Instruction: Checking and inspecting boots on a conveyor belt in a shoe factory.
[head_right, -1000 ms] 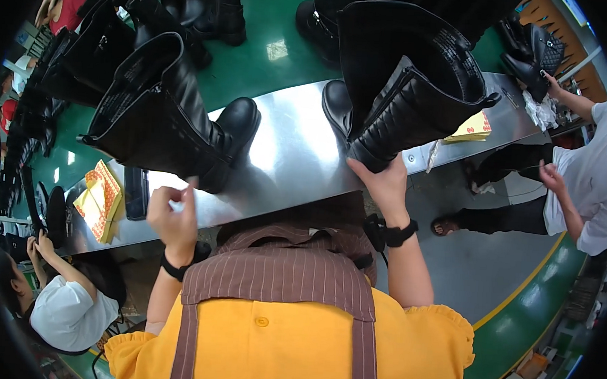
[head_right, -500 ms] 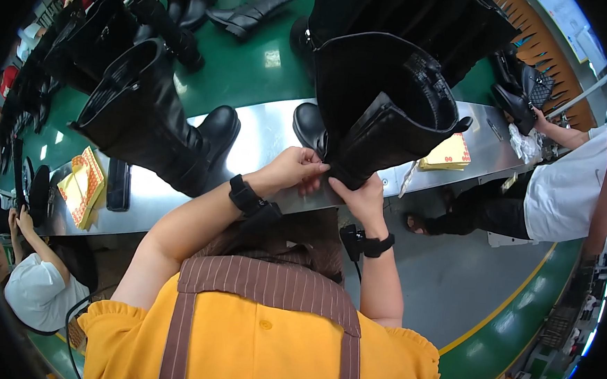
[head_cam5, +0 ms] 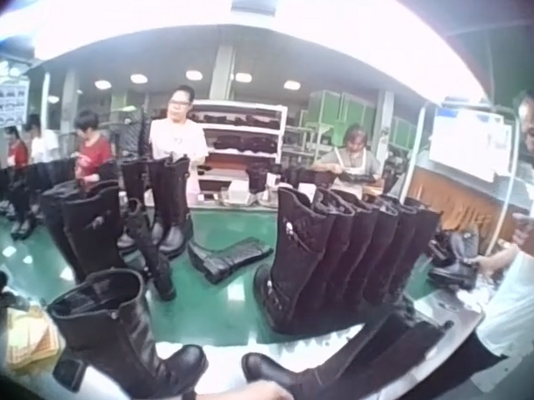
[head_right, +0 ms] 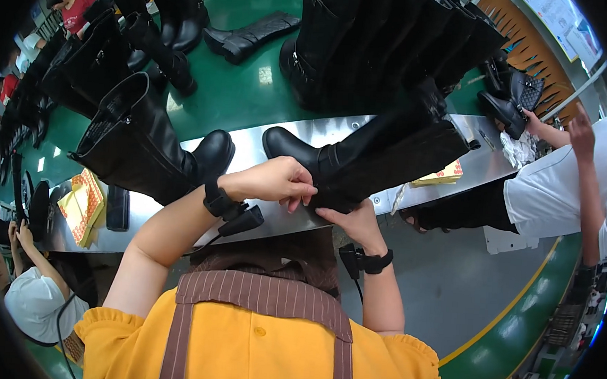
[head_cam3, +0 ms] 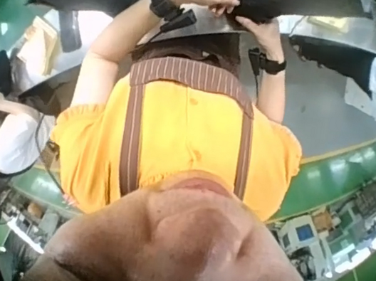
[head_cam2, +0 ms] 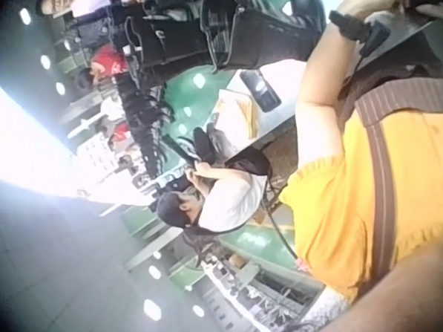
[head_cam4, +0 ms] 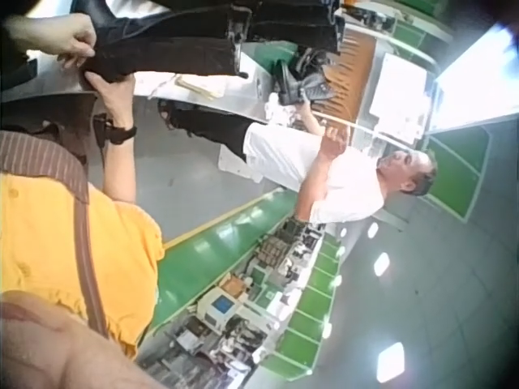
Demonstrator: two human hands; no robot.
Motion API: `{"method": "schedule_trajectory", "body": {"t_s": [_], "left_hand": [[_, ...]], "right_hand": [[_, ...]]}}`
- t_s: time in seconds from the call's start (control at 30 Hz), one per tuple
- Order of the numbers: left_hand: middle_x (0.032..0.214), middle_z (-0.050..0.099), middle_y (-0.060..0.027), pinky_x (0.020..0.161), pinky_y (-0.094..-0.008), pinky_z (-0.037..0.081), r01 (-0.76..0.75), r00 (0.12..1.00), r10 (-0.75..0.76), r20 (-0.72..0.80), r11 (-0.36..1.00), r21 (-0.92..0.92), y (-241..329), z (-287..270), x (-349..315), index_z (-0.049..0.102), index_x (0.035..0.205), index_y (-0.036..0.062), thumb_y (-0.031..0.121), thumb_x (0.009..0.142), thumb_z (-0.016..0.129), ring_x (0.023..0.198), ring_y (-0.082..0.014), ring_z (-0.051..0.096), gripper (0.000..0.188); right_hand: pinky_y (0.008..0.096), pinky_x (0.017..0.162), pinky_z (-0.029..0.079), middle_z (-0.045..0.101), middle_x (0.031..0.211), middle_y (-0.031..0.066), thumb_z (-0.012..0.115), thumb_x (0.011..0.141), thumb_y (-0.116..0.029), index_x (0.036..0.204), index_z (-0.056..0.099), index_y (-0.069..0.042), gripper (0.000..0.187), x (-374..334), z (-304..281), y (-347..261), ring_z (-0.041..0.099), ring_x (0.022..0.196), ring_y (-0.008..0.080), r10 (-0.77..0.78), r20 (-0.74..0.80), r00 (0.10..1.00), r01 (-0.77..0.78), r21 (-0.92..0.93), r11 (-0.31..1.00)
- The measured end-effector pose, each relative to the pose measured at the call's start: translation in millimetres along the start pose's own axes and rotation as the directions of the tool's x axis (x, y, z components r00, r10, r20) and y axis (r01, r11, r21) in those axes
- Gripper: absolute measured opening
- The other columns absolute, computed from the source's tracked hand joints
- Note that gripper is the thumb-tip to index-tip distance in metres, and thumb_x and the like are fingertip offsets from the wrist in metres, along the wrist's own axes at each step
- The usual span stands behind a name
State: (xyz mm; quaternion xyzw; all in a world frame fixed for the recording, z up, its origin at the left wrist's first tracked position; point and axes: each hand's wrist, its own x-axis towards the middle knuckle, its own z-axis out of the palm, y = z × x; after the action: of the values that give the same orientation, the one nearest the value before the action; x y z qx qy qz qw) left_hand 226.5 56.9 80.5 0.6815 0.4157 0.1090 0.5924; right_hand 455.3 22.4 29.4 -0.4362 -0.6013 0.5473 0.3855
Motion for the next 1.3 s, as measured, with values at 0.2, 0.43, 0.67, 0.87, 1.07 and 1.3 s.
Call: {"method": "schedule_trajectory", "body": {"t_s": [0.2,0.43,0.67,0.87,1.07,1.3], "left_hand": [[0.057,0.059,-0.0012,0.051,-0.0252,0.040,0.126,0.983,-0.150,-0.109,0.972,-0.200,-10,17,-3,0.064,0.076,0.0021,0.023,0.096,0.056,0.052,-0.0091,0.053,0.031],[0.052,0.052,-0.0006,0.046,-0.0173,0.031,-0.470,0.882,0.348,-0.319,0.709,-0.526,97,-4,-85,0.059,0.079,0.0006,0.023,0.100,0.050,0.043,-0.0038,0.041,0.032],[0.075,0.067,-0.0027,0.061,-0.0207,0.044,-0.206,0.928,0.086,-0.363,0.929,-0.308,48,0,-124,0.066,0.089,0.0004,0.028,0.100,0.051,0.067,-0.0084,0.060,0.033],[0.075,0.066,-0.0133,0.067,-0.0336,0.049,0.639,0.574,-0.425,-0.700,0.767,0.058,-48,14,-234,0.065,0.095,-0.0009,0.043,0.071,0.082,0.068,-0.0266,0.063,0.053],[0.121,0.061,-0.0100,0.100,-0.0326,0.043,-0.145,0.597,-0.020,-0.802,0.981,-0.132,-100,-1,-176,0.055,0.123,-0.0038,0.020,0.069,0.087,0.113,-0.0211,0.056,0.067],[0.119,0.061,-0.0087,0.089,-0.0319,0.052,-0.518,0.588,-0.221,-0.778,0.636,-0.572,-89,21,-145,0.054,0.124,0.0009,0.010,0.084,0.071,0.105,-0.0182,0.061,0.044]], "right_hand": [[0.0302,0.080,0.052,0.070,0.095,0.0059,0.080,0.070,-0.006,0.106,0.066,-0.002,0.039,1,7,5,0.066,0.087,0.0152,-0.212,-0.074,0.974,0.157,-0.450,0.879],[0.0323,0.078,0.053,0.072,0.091,0.0117,0.076,0.071,-0.005,0.100,0.068,0.002,0.030,5,17,-7,0.069,0.085,0.0208,-0.239,-0.150,0.959,0.182,-0.317,0.931],[0.0333,0.085,0.051,0.067,0.097,0.0065,0.082,0.073,-0.014,0.112,0.062,0.000,0.046,11,9,-17,0.064,0.092,0.0187,-0.083,-0.108,0.991,0.049,-0.293,0.955],[0.0294,0.089,0.047,0.064,0.109,0.0052,0.082,0.074,-0.012,0.116,0.061,0.000,0.049,29,-12,-17,0.059,0.099,0.0152,0.145,0.101,0.984,-0.135,-0.105,0.985],[0.0308,0.094,0.045,0.062,0.114,0.0044,0.085,0.071,-0.015,0.118,0.059,0.001,0.056,22,56,-34,0.056,0.105,0.0150,0.019,0.154,0.988,-0.012,-0.045,0.999],[0.0341,0.095,0.048,0.062,0.114,0.0070,0.067,0.081,-0.008,0.119,0.058,0.000,0.040,12,105,-23,0.060,0.104,0.0191,0.082,0.012,0.997,-0.074,0.566,0.821]]}}
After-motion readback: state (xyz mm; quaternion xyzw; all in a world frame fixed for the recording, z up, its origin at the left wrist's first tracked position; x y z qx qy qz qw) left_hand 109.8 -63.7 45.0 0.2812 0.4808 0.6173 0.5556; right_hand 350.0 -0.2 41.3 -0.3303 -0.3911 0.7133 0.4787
